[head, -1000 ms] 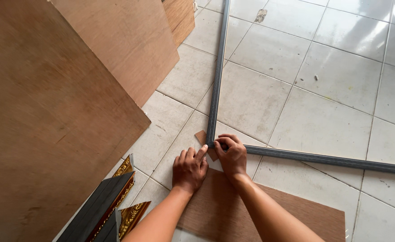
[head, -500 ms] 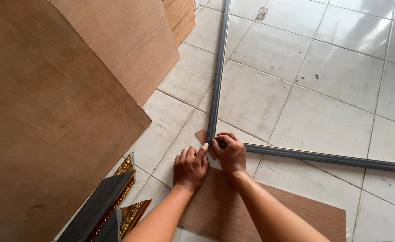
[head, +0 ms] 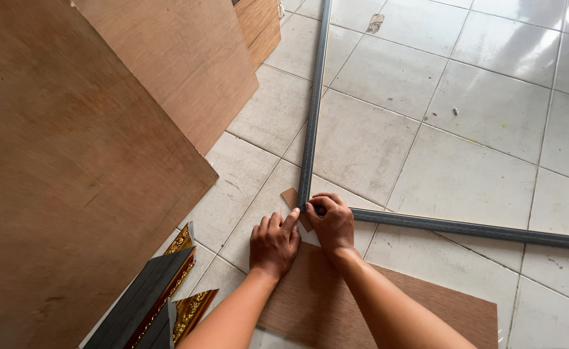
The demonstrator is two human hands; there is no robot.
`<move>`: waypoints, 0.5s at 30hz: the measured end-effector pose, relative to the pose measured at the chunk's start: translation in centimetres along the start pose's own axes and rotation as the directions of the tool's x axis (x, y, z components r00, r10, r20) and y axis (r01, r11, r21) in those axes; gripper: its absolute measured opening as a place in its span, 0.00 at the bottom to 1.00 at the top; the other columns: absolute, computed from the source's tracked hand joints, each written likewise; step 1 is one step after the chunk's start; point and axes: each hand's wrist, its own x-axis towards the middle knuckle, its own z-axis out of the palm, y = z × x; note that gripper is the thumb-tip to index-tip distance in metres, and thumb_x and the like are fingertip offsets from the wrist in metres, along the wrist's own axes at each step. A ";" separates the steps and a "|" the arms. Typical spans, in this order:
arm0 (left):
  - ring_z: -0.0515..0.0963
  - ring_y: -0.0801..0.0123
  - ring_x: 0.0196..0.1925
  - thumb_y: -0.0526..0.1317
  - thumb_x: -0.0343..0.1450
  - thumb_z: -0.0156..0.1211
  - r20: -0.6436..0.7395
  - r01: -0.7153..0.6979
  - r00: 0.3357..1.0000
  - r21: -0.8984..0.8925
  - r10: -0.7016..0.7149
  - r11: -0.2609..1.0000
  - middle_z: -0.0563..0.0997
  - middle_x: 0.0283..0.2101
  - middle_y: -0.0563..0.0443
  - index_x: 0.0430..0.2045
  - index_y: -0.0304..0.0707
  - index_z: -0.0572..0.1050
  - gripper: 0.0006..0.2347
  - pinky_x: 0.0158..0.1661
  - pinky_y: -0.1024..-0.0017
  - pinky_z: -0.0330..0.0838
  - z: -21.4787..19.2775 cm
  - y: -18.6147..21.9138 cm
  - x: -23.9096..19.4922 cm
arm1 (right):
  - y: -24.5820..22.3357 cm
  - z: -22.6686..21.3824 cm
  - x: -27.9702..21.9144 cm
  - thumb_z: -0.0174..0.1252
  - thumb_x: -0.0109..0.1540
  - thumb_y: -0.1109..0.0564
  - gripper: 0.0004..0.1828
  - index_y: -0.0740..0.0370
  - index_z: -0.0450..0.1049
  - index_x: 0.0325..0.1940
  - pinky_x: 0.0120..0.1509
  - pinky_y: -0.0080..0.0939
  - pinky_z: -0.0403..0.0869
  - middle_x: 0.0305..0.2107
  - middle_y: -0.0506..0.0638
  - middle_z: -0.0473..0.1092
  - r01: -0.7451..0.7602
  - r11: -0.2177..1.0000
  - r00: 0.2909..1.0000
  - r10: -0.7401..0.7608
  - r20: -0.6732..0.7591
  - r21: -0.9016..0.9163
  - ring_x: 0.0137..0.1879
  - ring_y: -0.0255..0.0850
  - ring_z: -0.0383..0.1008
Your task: The person assembles a metal frame on the floor by inserting small metal pieces into the corners and securing them with a hammer. They also apply glue to the joints and use a green plastic bottle to pour small metal pieces into their hand.
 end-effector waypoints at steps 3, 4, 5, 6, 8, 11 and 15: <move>0.80 0.58 0.38 0.50 0.76 0.55 -0.012 -0.007 1.000 0.007 0.007 1.000 0.73 0.35 0.55 0.59 0.69 0.78 0.16 0.37 0.56 0.79 0.1 -0.1 0.0 | 0.1 0.1 0.0 0.75 0.61 0.48 0.04 0.41 0.88 0.39 0.47 0.47 0.86 0.42 0.40 0.83 0.002 1.000 1.000 -0.002 -0.005 -0.022 0.44 0.49 0.86; 0.80 0.58 0.38 0.50 0.76 0.55 -0.009 -0.005 1.000 0.005 0.005 1.000 0.73 0.35 0.55 0.59 0.69 0.78 0.16 0.37 0.56 0.79 0.2 -0.1 0.0 | 0.1 0.0 0.0 0.75 0.61 0.48 0.04 0.41 0.88 0.39 0.47 0.47 0.86 0.42 0.40 0.83 0.000 1.000 1.000 0.000 -0.003 -0.024 0.44 0.49 0.86; 0.80 0.58 0.38 0.50 0.76 0.55 -0.014 -0.004 1.000 0.002 0.004 1.000 0.73 0.35 0.55 0.59 0.70 0.78 0.16 0.37 0.56 0.79 0.4 -0.1 -0.1 | 0.1 -0.1 -0.1 0.75 0.61 0.47 0.04 0.41 0.88 0.39 0.48 0.48 0.86 0.43 0.40 0.84 0.003 1.000 1.000 -0.003 0.002 -0.017 0.44 0.49 0.86; 0.80 0.58 0.38 0.51 0.76 0.56 -0.021 -0.003 1.000 0.000 0.003 1.000 0.73 0.35 0.55 0.59 0.70 0.78 0.16 0.37 0.56 0.79 0.5 -0.2 0.0 | -0.1 -0.1 0.0 0.75 0.62 0.47 0.04 0.41 0.88 0.40 0.48 0.48 0.86 0.43 0.40 0.84 0.006 1.000 1.000 -0.006 0.004 -0.008 0.44 0.49 0.86; 0.80 0.58 0.39 0.51 0.76 0.56 -0.019 -0.004 1.000 0.001 0.004 1.000 0.73 0.35 0.55 0.59 0.70 0.78 0.16 0.37 0.56 0.79 0.5 -0.2 0.0 | -0.2 -0.2 0.1 0.75 0.61 0.48 0.04 0.41 0.89 0.40 0.48 0.48 0.86 0.43 0.41 0.84 0.006 1.000 1.000 -0.006 0.005 -0.005 0.44 0.49 0.87; 0.80 0.58 0.39 0.51 0.76 0.56 -0.015 -0.004 1.000 0.000 0.004 1.000 0.73 0.35 0.56 0.59 0.70 0.78 0.16 0.37 0.56 0.79 0.2 -0.2 0.0 | -0.3 -0.2 0.1 0.76 0.61 0.48 0.03 0.42 0.89 0.39 0.47 0.48 0.86 0.43 0.41 0.84 0.006 1.000 1.000 -0.006 0.009 0.004 0.43 0.49 0.87; 0.80 0.56 0.40 0.51 0.76 0.56 0.008 0.000 1.000 0.001 0.000 1.000 0.73 0.36 0.55 0.61 0.70 0.76 0.17 0.38 0.55 0.80 0.0 -0.1 0.0 | 0.0 -0.1 0.1 0.76 0.61 0.48 0.03 0.42 0.89 0.38 0.46 0.47 0.85 0.42 0.41 0.83 0.022 1.000 1.000 -0.022 0.004 0.014 0.43 0.49 0.86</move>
